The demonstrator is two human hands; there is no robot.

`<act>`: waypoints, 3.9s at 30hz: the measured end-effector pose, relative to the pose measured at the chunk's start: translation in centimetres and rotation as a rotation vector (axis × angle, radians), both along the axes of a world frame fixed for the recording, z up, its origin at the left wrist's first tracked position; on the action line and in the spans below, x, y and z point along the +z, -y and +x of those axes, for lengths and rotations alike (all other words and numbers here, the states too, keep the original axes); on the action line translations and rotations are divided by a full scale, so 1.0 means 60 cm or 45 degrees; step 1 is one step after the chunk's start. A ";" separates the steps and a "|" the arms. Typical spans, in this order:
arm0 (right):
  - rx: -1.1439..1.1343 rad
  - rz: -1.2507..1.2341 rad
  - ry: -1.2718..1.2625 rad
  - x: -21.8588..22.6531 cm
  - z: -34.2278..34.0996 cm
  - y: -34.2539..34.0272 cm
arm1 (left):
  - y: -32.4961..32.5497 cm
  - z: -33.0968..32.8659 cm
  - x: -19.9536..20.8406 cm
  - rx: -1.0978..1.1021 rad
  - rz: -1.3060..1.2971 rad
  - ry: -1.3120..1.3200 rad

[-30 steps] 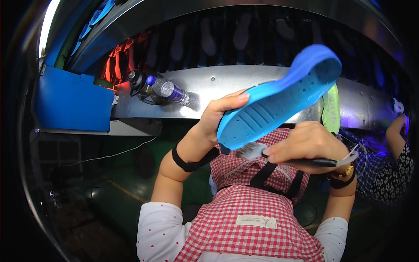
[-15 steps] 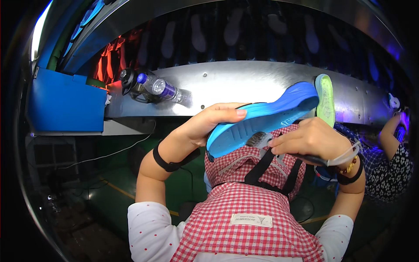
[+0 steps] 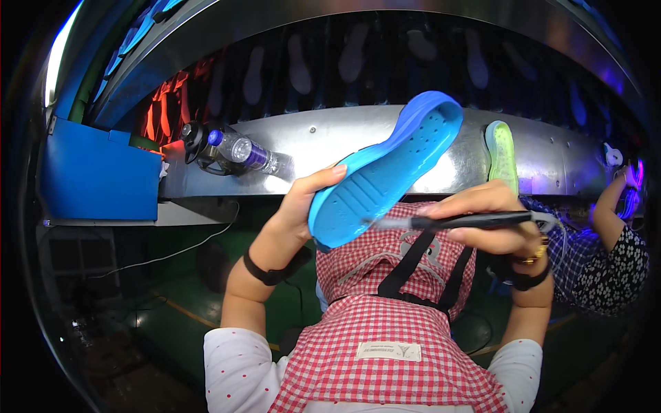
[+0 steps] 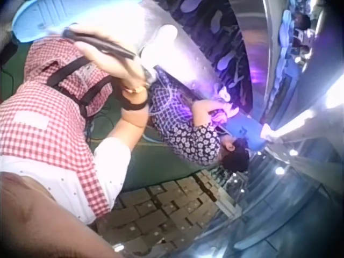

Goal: Apply adhesive or primer to shoe outsoles using a brush.

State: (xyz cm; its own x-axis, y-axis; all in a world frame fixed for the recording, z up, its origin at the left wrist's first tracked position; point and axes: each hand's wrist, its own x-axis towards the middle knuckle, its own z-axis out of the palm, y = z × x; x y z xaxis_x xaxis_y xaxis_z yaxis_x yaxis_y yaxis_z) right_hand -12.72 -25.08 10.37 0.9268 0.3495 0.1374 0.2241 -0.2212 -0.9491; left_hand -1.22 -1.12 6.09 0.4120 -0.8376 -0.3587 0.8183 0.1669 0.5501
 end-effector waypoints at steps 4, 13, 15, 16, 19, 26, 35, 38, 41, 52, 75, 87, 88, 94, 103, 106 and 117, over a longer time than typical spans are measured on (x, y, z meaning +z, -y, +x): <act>-0.188 0.204 0.027 -0.059 0.009 -0.051 | 0.030 -0.008 -0.020 0.129 -0.126 -0.118; -0.411 0.222 0.130 -0.098 0.011 -0.062 | 0.027 -0.009 -0.049 0.289 -0.217 -0.092; -0.637 0.207 0.339 -0.117 0.018 -0.054 | 0.018 -0.007 -0.064 0.314 -0.322 -0.164; -0.710 0.177 0.299 -0.117 0.021 -0.045 | 0.016 -0.008 -0.072 0.312 -0.322 -0.164; -0.785 0.018 0.357 -0.131 0.037 -0.031 | 0.017 -0.012 -0.086 0.398 -0.170 -0.199; -0.969 -0.293 0.484 -0.164 0.080 -0.022 | 0.035 -0.041 -0.078 0.449 -0.034 -0.106; -0.762 -0.324 0.520 -0.158 0.041 -0.115 | 0.028 -0.023 -0.103 0.440 0.052 -0.064; -0.523 -0.139 0.518 -0.144 0.019 -0.131 | 0.016 0.013 -0.116 0.469 0.013 -0.089; -0.344 0.426 -0.097 -0.115 0.025 -0.054 | 0.017 0.013 -0.053 0.375 0.029 0.166; -0.658 1.494 -0.113 -0.144 -0.022 0.015 | 0.037 0.337 0.211 0.433 -0.965 0.479; -0.990 1.880 -0.193 -0.248 -0.080 0.102 | 0.299 0.538 0.271 -0.026 1.361 2.531; -1.014 1.579 -0.195 -0.216 -0.061 0.088 | 0.358 0.378 0.294 -0.151 1.050 2.768; -1.083 1.509 -0.208 -0.218 -0.063 0.090 | 0.341 0.366 0.290 -0.178 1.041 2.763; -1.208 1.243 -0.128 -0.198 -0.057 0.093 | 0.182 0.266 0.191 1.049 0.056 1.610; -1.243 1.306 -0.160 -0.186 -0.029 0.082 | -0.004 0.126 -0.015 0.070 -0.485 0.553; -1.183 1.266 -0.205 -0.191 -0.018 0.072 | 0.007 0.042 -0.103 -0.144 -0.579 -0.110; -0.798 0.829 -0.290 -0.160 0.046 -0.009 | 0.108 -0.070 -0.152 0.133 -0.548 -0.235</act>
State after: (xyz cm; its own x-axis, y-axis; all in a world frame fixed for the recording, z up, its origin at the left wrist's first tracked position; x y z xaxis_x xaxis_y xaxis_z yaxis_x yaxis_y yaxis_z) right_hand -9.99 -24.53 0.78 0.9488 -0.3061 -0.0782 0.0368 0.3529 -0.9349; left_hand -5.42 -7.61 -3.05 0.4640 -0.8836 -0.0630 0.8624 0.4343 0.2602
